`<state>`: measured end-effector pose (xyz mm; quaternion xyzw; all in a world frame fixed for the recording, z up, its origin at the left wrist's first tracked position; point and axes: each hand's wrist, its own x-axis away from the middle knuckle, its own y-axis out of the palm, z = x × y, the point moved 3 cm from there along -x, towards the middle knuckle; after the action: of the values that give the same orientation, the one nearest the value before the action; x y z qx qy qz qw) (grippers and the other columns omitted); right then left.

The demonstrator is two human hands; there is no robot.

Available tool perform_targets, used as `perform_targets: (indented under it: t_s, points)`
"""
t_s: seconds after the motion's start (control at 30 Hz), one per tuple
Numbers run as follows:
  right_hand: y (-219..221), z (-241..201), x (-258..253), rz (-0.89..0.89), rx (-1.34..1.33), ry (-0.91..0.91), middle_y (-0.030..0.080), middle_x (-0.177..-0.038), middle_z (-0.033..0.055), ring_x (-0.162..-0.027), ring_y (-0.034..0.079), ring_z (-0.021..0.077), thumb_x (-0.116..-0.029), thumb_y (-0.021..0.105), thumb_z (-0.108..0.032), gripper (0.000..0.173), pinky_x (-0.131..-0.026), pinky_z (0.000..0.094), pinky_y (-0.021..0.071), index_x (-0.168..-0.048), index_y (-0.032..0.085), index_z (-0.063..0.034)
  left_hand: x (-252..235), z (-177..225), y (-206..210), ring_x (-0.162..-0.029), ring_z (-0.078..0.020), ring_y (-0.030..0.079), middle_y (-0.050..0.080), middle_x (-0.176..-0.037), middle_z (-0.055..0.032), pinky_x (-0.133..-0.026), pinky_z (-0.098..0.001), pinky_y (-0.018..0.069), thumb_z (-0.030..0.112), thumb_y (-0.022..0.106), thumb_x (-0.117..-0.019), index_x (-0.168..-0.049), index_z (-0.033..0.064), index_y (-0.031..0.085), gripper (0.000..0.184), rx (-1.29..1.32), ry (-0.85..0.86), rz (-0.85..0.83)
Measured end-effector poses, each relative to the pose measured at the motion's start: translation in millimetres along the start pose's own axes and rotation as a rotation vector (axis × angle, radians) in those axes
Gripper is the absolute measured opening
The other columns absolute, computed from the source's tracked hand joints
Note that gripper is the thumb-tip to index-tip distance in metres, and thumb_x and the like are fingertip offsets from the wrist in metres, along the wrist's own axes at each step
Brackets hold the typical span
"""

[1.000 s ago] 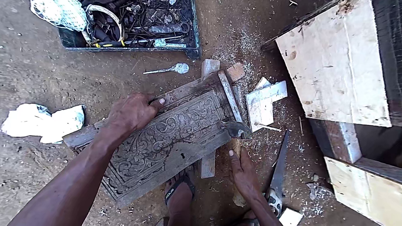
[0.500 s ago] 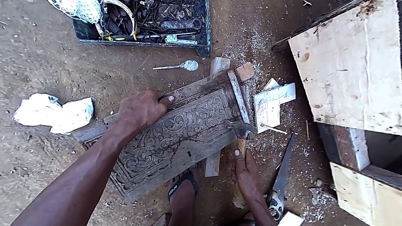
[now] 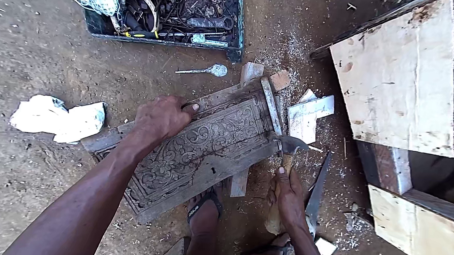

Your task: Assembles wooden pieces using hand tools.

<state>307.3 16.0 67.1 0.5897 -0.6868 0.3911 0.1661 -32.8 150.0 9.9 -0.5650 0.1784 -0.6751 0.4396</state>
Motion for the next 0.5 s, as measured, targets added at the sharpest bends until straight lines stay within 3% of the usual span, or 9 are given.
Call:
perform_targets:
  t_s: [0.2, 0.27, 0.37, 0.43, 0.5]
  points:
    - [-15, 3, -2, -0.149, -0.057, 0.126, 0.049, -0.067, 0.0055, -0.042, 0.048, 0.0177, -0.1124, 0.035, -0.038, 0.037, -0.039, 0.035, 0.0511, -0.12, 0.051, -0.005, -1, 2, -3, -0.08, -0.0436, 0.066, 0.065, -0.079, -0.0179, -0.058, -0.0635, 0.0441, 0.058, 0.041, -0.1051, -0.084, 0.0148, 0.063, 0.053, -0.012, 0.003, 0.001]
    - [-22, 0, -3, -0.044, 0.213, -0.023, 0.052, -0.067, 0.0036, -0.045, 0.051, 0.017, -0.1104, 0.039, -0.04, 0.037, -0.042, 0.0347, 0.0511, -0.12, 0.052, -0.007, -2, 5, -8, -0.082, -0.0433, 0.066, 0.066, -0.082, -0.0179, -0.06, -0.0642, 0.0446, 0.059, 0.04, -0.1046, -0.086, 0.0147, 0.065, 0.054, -0.033, -0.005, -0.008]
    - [-26, -10, 6, 0.207, 0.778, -0.491, 0.055, -0.065, -0.0004, -0.05, 0.054, 0.0116, -0.1061, 0.046, -0.043, 0.043, -0.046, 0.033, 0.0488, -0.115, 0.059, -0.003, -2, 15, -20, -0.086, -0.0443, 0.067, 0.067, -0.087, -0.0196, -0.064, -0.0665, 0.0471, 0.063, 0.037, -0.1034, -0.089, 0.0128, 0.065, 0.059, -0.095, -0.03, -0.052]
    - [-24, -14, 12, 0.261, 0.952, -0.735, 0.062, -0.069, 0.0052, -0.052, 0.06, 0.0158, -0.1052, 0.05, -0.038, 0.043, -0.047, 0.0352, 0.0517, -0.112, 0.061, 0.0021, -3, 21, -27, -0.083, -0.0446, 0.067, 0.065, -0.082, -0.0201, -0.062, -0.0656, 0.0465, 0.063, 0.037, -0.103, -0.086, 0.0111, 0.063, 0.061, -0.142, -0.005, -0.024]
    - [-19, -10, 6, 0.256, 1.056, -0.82, 0.066, -0.076, 0.0099, -0.055, 0.064, 0.0203, -0.1035, 0.05, -0.035, 0.04, -0.047, 0.0375, 0.0538, -0.111, 0.063, 0.0024, -9, 22, -33, -0.08, -0.0446, 0.067, 0.064, -0.079, -0.0199, -0.06, -0.0644, 0.0466, 0.064, 0.035, -0.1021, -0.082, 0.0107, 0.061, 0.062, -0.185, 0.027, 0.0]
